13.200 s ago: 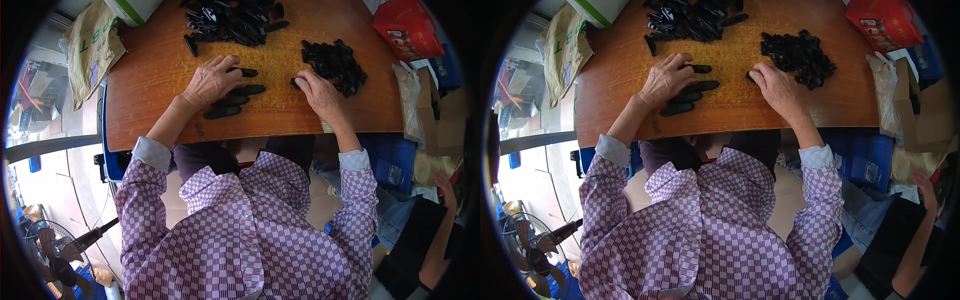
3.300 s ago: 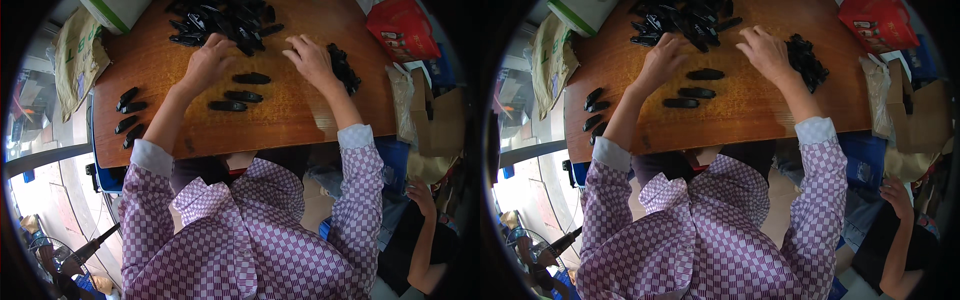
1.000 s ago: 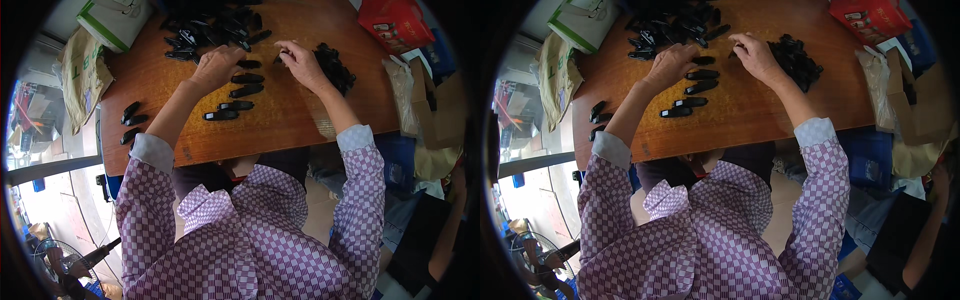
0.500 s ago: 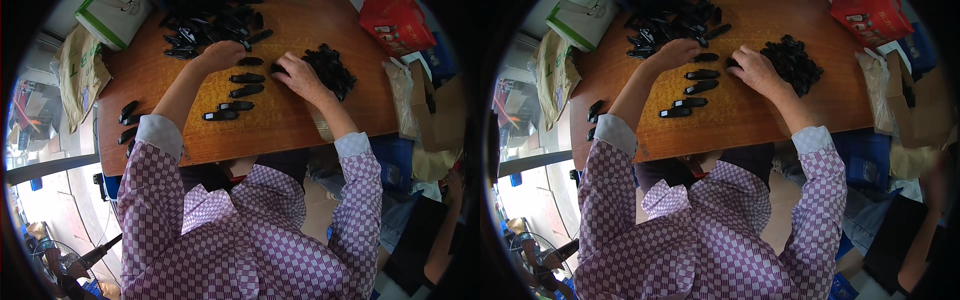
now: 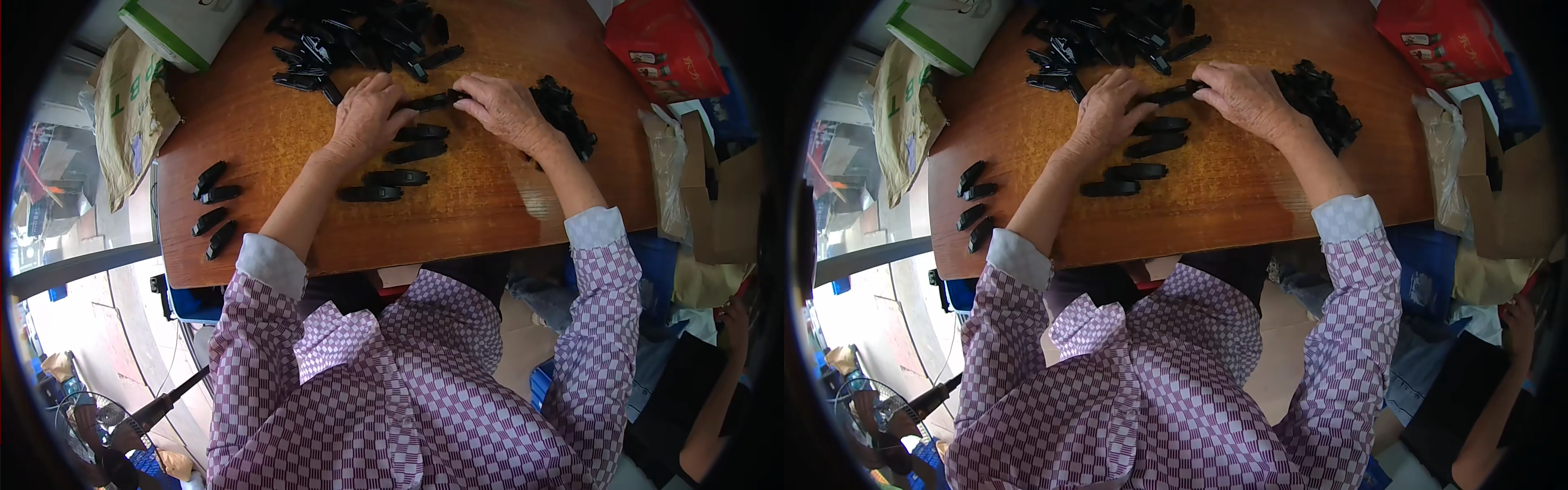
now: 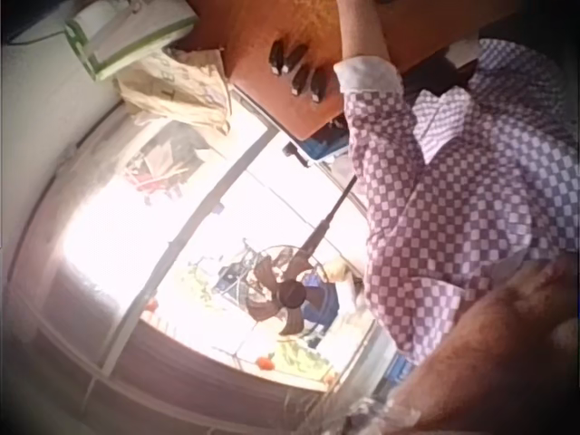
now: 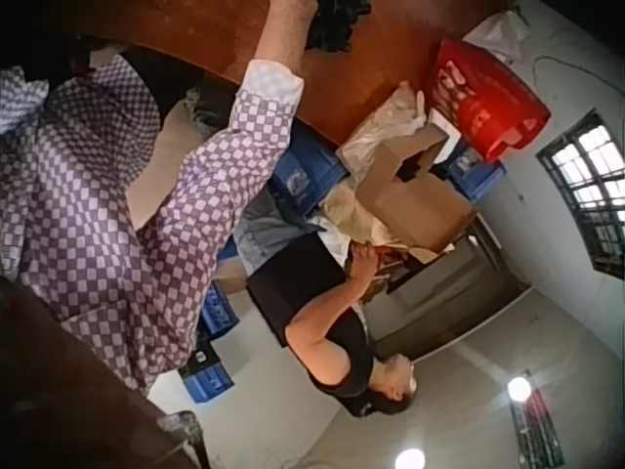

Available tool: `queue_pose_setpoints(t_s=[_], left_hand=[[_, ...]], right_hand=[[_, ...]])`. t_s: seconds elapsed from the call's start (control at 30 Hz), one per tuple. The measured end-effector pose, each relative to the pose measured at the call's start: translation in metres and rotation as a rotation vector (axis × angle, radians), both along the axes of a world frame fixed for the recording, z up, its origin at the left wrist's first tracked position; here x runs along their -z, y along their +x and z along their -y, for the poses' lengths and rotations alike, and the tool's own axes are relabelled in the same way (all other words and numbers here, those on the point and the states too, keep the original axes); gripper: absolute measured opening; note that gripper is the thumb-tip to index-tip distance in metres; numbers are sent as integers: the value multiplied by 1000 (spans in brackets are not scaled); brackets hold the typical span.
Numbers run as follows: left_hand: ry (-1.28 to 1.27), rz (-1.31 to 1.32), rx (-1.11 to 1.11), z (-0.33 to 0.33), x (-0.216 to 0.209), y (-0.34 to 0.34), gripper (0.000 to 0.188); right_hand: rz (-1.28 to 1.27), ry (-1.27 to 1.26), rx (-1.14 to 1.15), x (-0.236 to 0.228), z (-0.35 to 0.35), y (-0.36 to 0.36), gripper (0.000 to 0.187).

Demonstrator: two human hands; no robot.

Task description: The person assembles plastic components by fitting two parts together by hand and places the assembled units into a bin.

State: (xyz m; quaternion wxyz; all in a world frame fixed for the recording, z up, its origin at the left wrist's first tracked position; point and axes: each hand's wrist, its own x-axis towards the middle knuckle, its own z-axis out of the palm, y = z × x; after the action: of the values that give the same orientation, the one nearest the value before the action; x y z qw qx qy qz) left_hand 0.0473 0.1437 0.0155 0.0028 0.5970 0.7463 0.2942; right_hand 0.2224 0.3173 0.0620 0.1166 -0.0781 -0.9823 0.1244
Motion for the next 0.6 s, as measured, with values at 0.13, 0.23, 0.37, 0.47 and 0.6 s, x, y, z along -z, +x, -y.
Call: queue_pose_setpoints(t_s=[0.13, 0.23, 0.37, 0.47, 0.6], left_hand=[[-42, 5, 42, 2, 2, 3, 25], [7, -13, 54, 3, 5, 3, 20], [41, 3, 84, 2, 6, 2, 19], [-22, 41, 104, 0, 1, 0, 20], [50, 45, 134, -2, 1, -3, 19]], right_hand=[[110, 54, -108, -3, -7, -12, 20], [204, 36, -139, -4, -8, -18, 18], [278, -56, -137, -8, -6, -21, 18], [275, -189, -118, -11, -5, -24, 19], [190, -239, -126, -5, -4, -24, 20]])
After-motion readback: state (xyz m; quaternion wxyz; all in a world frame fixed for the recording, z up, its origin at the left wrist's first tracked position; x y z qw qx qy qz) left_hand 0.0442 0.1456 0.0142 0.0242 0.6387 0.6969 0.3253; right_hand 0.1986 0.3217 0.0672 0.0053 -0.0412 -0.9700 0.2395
